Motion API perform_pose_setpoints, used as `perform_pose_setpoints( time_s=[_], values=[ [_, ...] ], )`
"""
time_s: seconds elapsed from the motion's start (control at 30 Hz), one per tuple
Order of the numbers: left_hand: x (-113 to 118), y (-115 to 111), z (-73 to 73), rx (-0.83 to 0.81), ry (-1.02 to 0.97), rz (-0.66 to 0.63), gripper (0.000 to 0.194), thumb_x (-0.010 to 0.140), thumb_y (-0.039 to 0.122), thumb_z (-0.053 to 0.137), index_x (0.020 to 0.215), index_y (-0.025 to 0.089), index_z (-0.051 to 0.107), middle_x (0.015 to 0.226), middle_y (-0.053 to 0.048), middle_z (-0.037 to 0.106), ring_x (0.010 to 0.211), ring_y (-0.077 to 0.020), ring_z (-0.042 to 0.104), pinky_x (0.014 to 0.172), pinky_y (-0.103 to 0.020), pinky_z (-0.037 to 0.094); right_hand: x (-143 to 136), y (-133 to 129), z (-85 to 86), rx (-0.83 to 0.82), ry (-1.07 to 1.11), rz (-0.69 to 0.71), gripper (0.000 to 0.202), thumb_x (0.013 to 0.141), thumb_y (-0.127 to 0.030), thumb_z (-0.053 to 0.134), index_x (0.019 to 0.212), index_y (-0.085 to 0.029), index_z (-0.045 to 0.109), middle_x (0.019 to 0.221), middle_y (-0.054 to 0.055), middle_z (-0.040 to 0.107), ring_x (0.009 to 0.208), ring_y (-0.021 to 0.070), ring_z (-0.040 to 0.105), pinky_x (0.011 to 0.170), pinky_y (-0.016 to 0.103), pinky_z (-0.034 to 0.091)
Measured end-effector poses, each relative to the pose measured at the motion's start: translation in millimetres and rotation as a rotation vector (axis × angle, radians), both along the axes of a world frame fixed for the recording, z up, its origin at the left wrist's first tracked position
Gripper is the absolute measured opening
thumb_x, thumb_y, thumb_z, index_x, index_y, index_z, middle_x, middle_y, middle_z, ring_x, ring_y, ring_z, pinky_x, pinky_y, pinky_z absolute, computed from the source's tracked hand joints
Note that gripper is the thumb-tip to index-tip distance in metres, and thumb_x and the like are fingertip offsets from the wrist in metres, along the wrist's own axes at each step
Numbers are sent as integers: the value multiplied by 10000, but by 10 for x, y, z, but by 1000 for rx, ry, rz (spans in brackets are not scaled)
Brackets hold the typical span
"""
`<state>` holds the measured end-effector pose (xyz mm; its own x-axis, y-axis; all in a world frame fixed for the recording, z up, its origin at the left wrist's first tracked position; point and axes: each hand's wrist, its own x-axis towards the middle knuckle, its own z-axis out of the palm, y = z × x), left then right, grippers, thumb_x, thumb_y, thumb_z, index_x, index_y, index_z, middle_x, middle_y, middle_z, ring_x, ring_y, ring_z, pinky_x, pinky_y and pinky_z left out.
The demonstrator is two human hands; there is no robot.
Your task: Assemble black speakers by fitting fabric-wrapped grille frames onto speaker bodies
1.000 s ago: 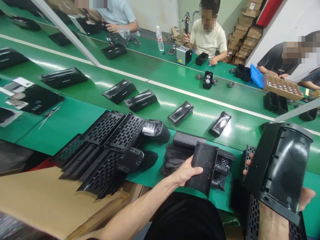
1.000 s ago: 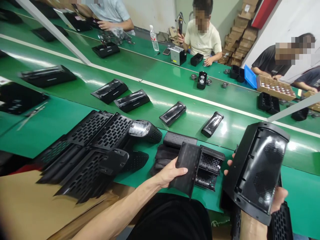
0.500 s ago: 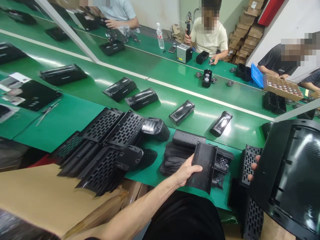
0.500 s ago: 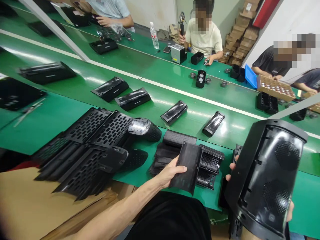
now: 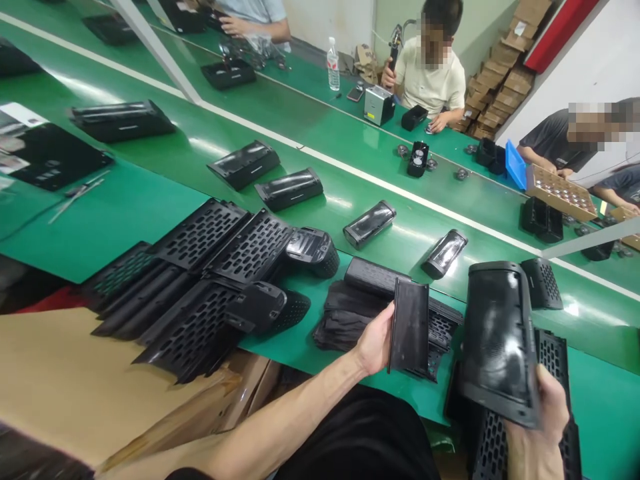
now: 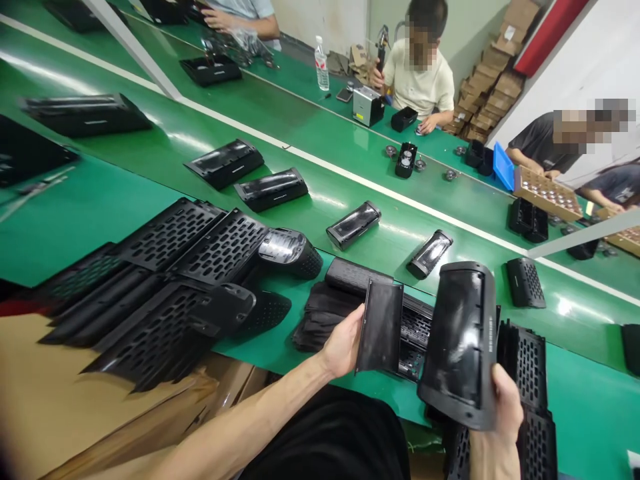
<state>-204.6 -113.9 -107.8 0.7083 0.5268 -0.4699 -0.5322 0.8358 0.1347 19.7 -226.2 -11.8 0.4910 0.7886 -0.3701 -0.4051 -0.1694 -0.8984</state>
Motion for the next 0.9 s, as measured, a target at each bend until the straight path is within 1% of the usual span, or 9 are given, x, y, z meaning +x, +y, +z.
perform_pose_setpoints(
  time_s=[0.1, 0.17, 0.27, 0.4, 0.47, 0.57, 0.67, 0.8, 0.9],
  values=[
    [55, 4, -25, 10, -15, 23, 508, 947, 572, 638, 1161, 127, 756, 1016, -116, 810, 984, -272, 758, 944, -364, 569, -77, 94, 99, -85, -347, 156, 881, 839, -526, 744, 1621, -336, 385, 1561, 77, 543, 1375, 404, 565, 1138, 575, 470],
    [96, 7, -24, 37, -29, 36, 522, 906, 598, 689, 1172, 153, 748, 1073, -110, 801, 1033, -277, 743, 960, -373, 562, -137, 193, 184, -139, -582, 294, 927, 872, -544, 729, 1659, -356, 276, 1655, 48, 415, 1479, 395, 442, 1196, 586, 393],
    [155, 9, 9, 108, -33, 95, 564, 848, 599, 763, 1267, 227, 699, 1159, -83, 779, 1125, -287, 711, 1000, -398, 542, -213, 327, 277, -190, -800, 462, 947, 882, -596, 709, 1668, -351, 241, 1699, 48, 327, 1519, 392, 375, 1231, 612, 321],
    [219, 22, 73, 174, -83, 188, 553, 832, 537, 811, 1302, 284, 667, 1265, -53, 742, 1214, -276, 668, 1048, -394, 511, -303, 446, 313, -229, -963, 562, 917, 907, -606, 678, 1667, -359, 228, 1713, 52, 289, 1557, 368, 294, 1257, 633, 234],
    [244, 35, 101, 222, -122, 221, 509, 864, 512, 790, 1302, 281, 671, 1308, -58, 726, 1249, -275, 648, 1074, -398, 494, -349, 493, 308, -224, -1023, 594, 897, 925, -601, 655, 1670, -355, 221, 1686, 77, 334, 1545, 373, 312, 1239, 636, 262],
    [275, 57, 134, 279, -160, 254, 498, 889, 484, 774, 1328, 274, 668, 1361, -68, 706, 1288, -268, 625, 1126, -398, 457, -396, 559, 279, -201, -1108, 625, 871, 937, -577, 645, 1669, -357, 228, 1608, 101, 428, 1471, 386, 427, 1175, 616, 371],
    [299, 75, 145, 298, -178, 256, 494, 891, 472, 776, 1326, 260, 674, 1338, -80, 719, 1259, -269, 643, 1120, -401, 456, -416, 608, 239, -176, -1169, 661, 874, 920, -571, 664, 1662, -365, 251, 1520, 106, 498, 1363, 386, 543, 1093, 582, 467],
    [311, 102, 112, 303, -196, 226, 527, 835, 500, 822, 1278, 240, 702, 1281, -99, 739, 1220, -291, 660, 1073, -408, 478, -444, 619, 207, -216, -1187, 686, 852, 951, -585, 612, 1670, -406, 190, 1483, 119, 486, 1261, 376, 625, 1025, 577, 519],
    [316, 129, 58, 312, -215, 189, 560, 799, 512, 851, 1271, 247, 706, 1269, -95, 740, 1198, -280, 666, 1043, -392, 488, -456, 616, 201, -259, -1180, 750, 894, 948, -586, 616, 1678, -410, 130, 1488, 136, 474, 1208, 380, 659, 975, 578, 552]
  ],
)
